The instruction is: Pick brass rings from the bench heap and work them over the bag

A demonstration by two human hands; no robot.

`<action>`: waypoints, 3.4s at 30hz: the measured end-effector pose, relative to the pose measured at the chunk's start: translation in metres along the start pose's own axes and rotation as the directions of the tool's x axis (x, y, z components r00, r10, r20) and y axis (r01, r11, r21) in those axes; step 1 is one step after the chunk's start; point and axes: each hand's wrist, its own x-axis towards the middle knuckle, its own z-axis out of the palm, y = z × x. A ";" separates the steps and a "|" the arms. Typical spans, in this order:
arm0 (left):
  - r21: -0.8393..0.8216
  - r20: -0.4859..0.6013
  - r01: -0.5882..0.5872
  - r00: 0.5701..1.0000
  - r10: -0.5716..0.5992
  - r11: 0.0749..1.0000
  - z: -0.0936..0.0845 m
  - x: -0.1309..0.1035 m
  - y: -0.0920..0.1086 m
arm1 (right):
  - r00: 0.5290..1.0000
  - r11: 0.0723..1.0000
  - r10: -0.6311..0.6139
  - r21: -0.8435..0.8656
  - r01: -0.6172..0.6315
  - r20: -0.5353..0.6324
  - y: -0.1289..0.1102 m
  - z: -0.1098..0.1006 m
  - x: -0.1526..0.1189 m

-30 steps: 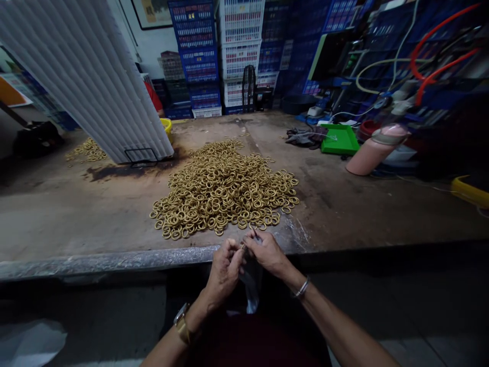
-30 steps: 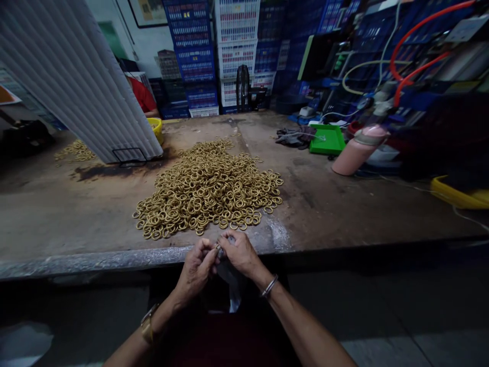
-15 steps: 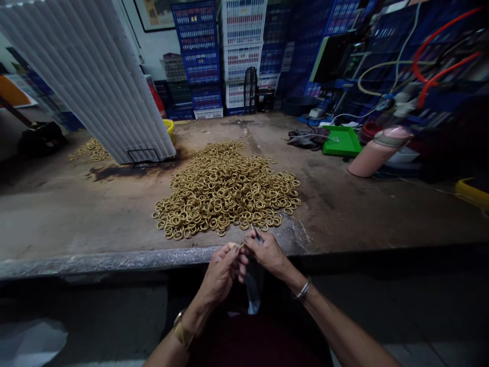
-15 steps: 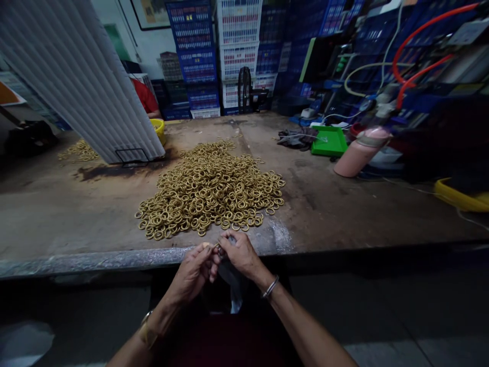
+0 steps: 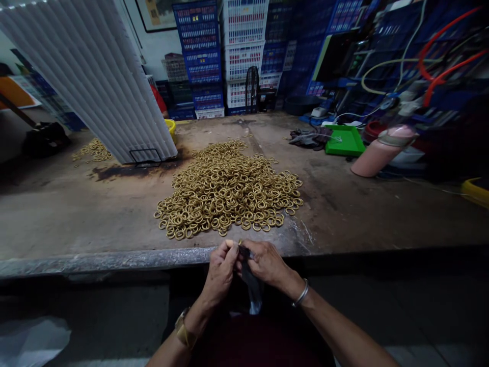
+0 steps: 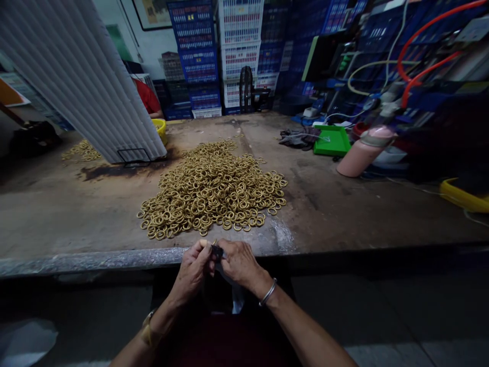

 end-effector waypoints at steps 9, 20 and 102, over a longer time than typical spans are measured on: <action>0.033 -0.007 -0.004 1.000 0.004 0.999 0.001 0.001 0.001 | 0.999 0.999 0.032 -0.034 -0.031 0.031 -0.002 0.000 0.000; -0.258 0.134 0.135 0.986 -0.102 0.957 0.005 -0.013 0.011 | 0.962 0.942 0.249 -0.204 -0.267 -0.112 0.022 -0.007 0.015; -0.028 0.051 -0.015 0.999 0.016 0.999 0.000 0.010 0.006 | 0.989 0.987 0.146 -0.069 -0.146 -0.014 0.016 -0.003 0.018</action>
